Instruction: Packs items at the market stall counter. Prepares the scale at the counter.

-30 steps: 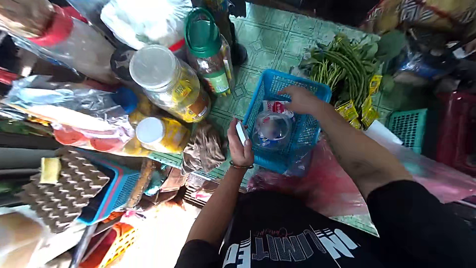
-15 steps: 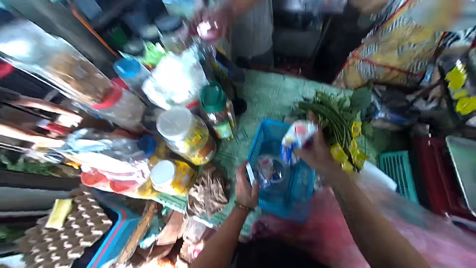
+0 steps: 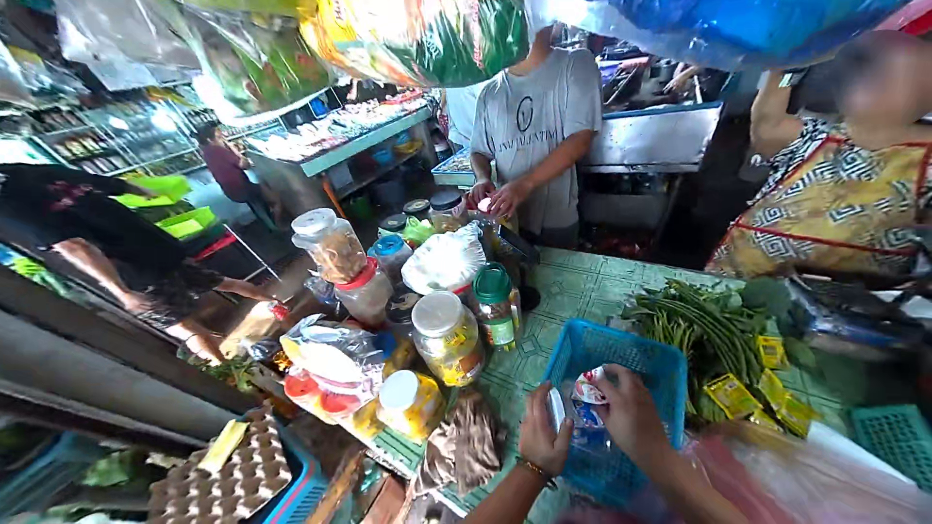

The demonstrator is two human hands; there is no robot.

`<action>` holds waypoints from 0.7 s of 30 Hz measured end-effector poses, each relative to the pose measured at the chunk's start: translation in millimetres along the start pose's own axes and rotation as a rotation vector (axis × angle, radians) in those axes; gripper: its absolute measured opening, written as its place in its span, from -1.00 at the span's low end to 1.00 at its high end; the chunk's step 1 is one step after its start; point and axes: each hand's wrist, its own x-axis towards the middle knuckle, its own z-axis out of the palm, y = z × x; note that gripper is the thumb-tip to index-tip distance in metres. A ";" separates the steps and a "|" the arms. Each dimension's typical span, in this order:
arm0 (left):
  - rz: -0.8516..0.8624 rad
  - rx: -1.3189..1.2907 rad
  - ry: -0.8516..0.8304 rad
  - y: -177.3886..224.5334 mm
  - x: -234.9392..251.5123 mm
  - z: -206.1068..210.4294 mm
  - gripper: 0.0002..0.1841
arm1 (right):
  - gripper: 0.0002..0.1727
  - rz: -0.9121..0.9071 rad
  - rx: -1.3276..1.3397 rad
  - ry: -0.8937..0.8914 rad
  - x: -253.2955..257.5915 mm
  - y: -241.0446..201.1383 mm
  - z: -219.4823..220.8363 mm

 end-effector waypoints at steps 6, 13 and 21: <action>0.029 0.025 -0.006 2.8 1.4 2.2 -0.18 | -0.54 0.013 -0.088 -0.606 12.3 -2.1 -43.9; -0.059 0.062 -0.126 12.8 4.8 -1.5 -0.21 | -0.58 0.150 -0.217 -0.728 31.3 -27.7 -48.4; -0.011 0.019 -0.011 3.4 1.2 6.8 -0.16 | -0.54 0.153 0.042 -0.901 32.4 -0.3 -29.3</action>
